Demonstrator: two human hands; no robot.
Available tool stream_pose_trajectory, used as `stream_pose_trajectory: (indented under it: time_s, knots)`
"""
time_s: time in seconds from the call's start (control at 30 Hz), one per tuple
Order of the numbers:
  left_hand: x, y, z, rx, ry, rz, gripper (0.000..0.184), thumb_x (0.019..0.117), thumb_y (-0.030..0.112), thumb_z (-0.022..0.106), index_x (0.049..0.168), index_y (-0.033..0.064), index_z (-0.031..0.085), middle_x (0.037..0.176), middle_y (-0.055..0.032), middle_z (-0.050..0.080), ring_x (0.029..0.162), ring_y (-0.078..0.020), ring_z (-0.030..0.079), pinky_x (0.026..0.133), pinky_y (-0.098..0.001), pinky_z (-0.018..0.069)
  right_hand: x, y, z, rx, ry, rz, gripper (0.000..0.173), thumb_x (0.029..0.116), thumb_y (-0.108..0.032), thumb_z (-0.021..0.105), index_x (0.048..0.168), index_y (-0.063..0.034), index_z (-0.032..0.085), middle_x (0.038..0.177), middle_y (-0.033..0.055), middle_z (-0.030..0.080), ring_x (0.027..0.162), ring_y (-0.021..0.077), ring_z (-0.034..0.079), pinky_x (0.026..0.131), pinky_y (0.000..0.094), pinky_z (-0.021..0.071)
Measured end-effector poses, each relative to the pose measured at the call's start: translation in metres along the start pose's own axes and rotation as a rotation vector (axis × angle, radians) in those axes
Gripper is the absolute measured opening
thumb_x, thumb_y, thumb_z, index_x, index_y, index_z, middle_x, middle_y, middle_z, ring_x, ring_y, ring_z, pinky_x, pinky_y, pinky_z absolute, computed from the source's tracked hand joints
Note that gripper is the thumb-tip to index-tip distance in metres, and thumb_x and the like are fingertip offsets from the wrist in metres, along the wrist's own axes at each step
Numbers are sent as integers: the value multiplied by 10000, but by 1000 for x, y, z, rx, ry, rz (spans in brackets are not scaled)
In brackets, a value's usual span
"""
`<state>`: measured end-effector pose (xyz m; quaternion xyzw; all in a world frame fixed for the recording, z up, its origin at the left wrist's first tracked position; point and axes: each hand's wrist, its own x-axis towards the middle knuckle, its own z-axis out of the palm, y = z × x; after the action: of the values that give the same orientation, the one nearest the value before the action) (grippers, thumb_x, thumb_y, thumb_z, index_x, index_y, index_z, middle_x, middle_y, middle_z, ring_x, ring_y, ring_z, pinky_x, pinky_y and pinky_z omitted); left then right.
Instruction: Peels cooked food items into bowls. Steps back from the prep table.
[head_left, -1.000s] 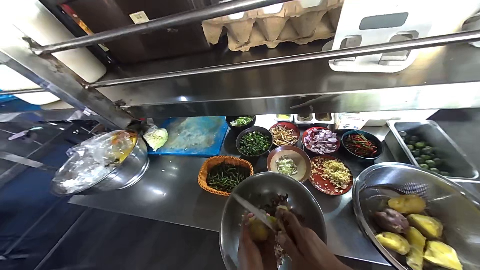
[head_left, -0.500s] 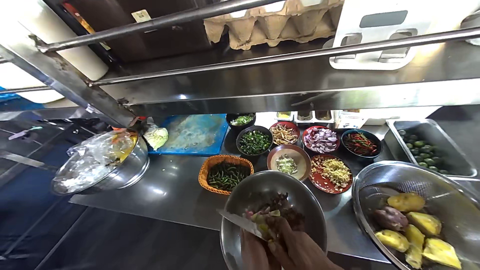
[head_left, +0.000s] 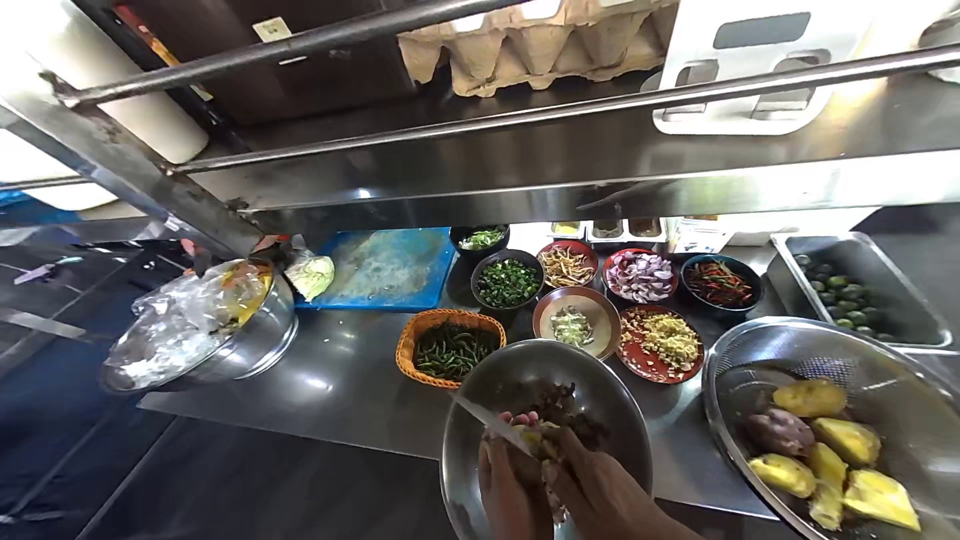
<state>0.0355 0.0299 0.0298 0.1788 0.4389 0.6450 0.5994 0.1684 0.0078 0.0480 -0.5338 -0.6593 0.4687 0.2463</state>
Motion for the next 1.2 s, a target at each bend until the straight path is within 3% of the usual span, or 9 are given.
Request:
stream_pose_trajectory:
  time_s: [0.13,0.27,0.33,0.43,0.57,0.7,0.93,1.03,1.2]
  knots:
    - [5,0,-7,81,-110,-37,454,1081,344,373,1345,-2,503,1099,-156,692,965,-229,715,821,-394,617,9,23,7,556,-1,104,353,1103,-412,377,1210,-123,549,803,30,580,579,123,551,521,297,501]
    - [15,4,-11,290,-325,-75,674,1028,507,470,1458,-10,436,1232,-188,676,1106,-260,681,923,-410,578,9,21,7,994,-82,339,366,1078,-510,394,1190,-174,488,694,-1,519,444,78,442,408,228,428]
    - [15,13,-12,464,-390,88,744,1023,563,468,1474,-27,421,1401,-146,594,1286,-224,574,1074,-390,485,10,22,7,1139,-65,396,343,1082,-483,413,1175,-161,485,640,2,500,417,78,424,394,228,418]
    - [11,29,-13,620,-304,354,677,1039,521,442,1411,-43,487,1443,-142,548,1320,-197,529,1052,-346,486,9,20,3,1269,-35,382,298,1083,-448,433,1213,-182,469,658,1,527,419,66,437,398,214,429]
    - [5,5,-20,422,-327,100,805,1017,663,355,1457,-7,432,1384,-113,604,1227,-188,604,976,-359,543,7,13,2,939,-21,286,307,1084,-437,448,1202,-157,488,704,6,520,453,91,454,424,247,448]
    - [-7,-6,-2,-29,99,-265,588,1084,555,247,1153,90,601,942,-91,724,820,-216,726,671,-391,618,7,19,-4,309,-48,140,551,1087,-546,300,1106,-115,642,826,48,618,729,164,626,685,394,535]
    - [3,-10,-8,42,111,-58,531,1127,386,171,1170,4,538,937,-106,721,876,-228,736,802,-401,622,2,1,-1,-145,-212,117,527,1085,-521,325,1339,-97,510,826,149,654,784,349,691,708,560,551]
    - [1,-8,-1,150,201,-32,510,1128,393,243,1170,0,567,897,-94,705,808,-189,726,735,-370,629,7,11,3,-66,-127,118,480,1094,-479,342,1346,-125,547,834,143,669,771,329,694,703,547,559]
    - [5,4,0,-42,153,-294,552,1088,541,252,1130,87,564,926,-95,719,818,-224,729,684,-403,621,11,22,8,699,-46,208,405,1103,-416,364,1373,-163,529,908,17,626,588,99,553,514,278,500]
